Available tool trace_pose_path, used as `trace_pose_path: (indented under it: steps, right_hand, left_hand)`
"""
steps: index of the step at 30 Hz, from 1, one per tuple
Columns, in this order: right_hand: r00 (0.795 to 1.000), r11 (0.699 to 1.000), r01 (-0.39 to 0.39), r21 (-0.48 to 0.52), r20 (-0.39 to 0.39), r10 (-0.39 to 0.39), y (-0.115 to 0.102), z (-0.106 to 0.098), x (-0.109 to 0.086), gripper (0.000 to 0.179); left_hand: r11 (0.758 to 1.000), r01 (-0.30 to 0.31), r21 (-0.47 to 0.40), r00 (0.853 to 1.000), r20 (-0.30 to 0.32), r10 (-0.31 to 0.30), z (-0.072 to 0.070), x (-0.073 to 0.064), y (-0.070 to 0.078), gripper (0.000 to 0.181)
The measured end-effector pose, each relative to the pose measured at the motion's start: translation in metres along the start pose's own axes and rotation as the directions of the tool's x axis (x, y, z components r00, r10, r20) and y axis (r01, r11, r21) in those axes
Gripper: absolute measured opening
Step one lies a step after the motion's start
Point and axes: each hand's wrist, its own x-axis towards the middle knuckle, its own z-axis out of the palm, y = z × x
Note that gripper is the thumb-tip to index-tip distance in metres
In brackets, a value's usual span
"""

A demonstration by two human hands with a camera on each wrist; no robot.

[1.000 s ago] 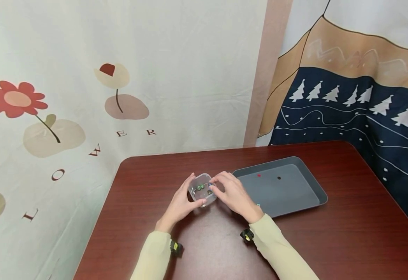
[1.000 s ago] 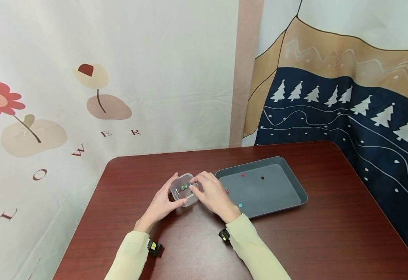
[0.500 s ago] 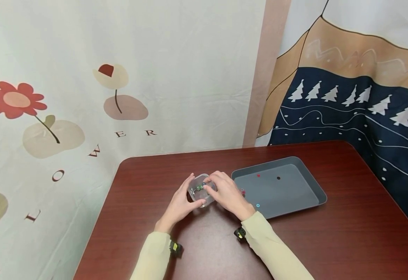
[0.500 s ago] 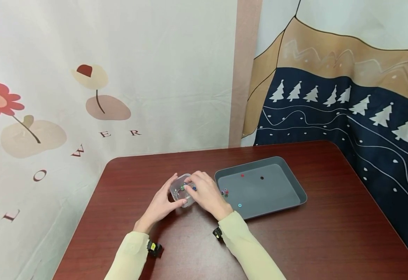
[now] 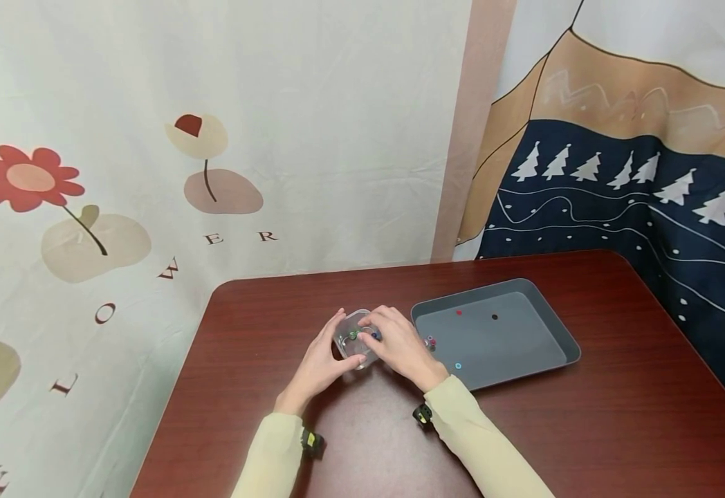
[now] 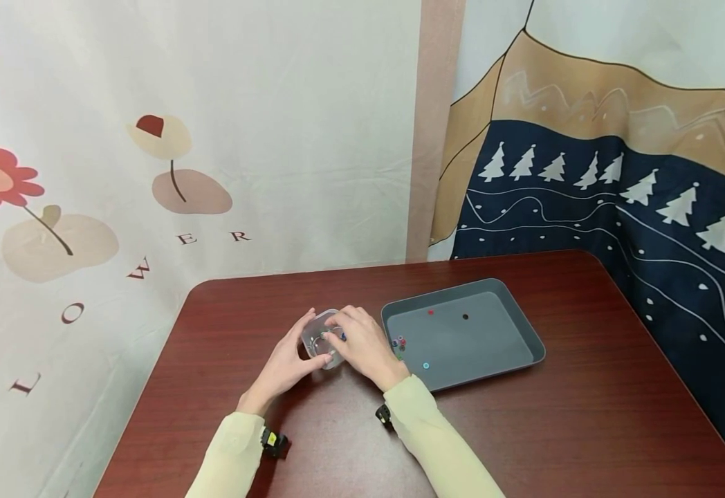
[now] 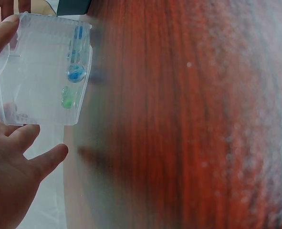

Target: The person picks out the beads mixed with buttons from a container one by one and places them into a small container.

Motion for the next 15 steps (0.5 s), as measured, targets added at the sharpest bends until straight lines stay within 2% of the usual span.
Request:
trace_pose_path:
  steps: [6, 15]
  right_hand:
    - [0.999, 1.0, 0.016, 0.0, -0.051, -0.016, 0.006, -0.006, -0.007, 0.019]
    - [0.991, 0.996, -0.048, 0.075, -0.124, 0.057, 0.017, -0.041, -0.034, 0.028]
  left_hand:
    - [1.0, -0.001, 0.001, 1.0, -0.003, 0.001, 0.001, 0.0, 0.0, 0.1]
    - [1.0, 0.0, 0.012, 1.0, 0.002, 0.0, -0.001, 0.001, 0.002, 0.107]
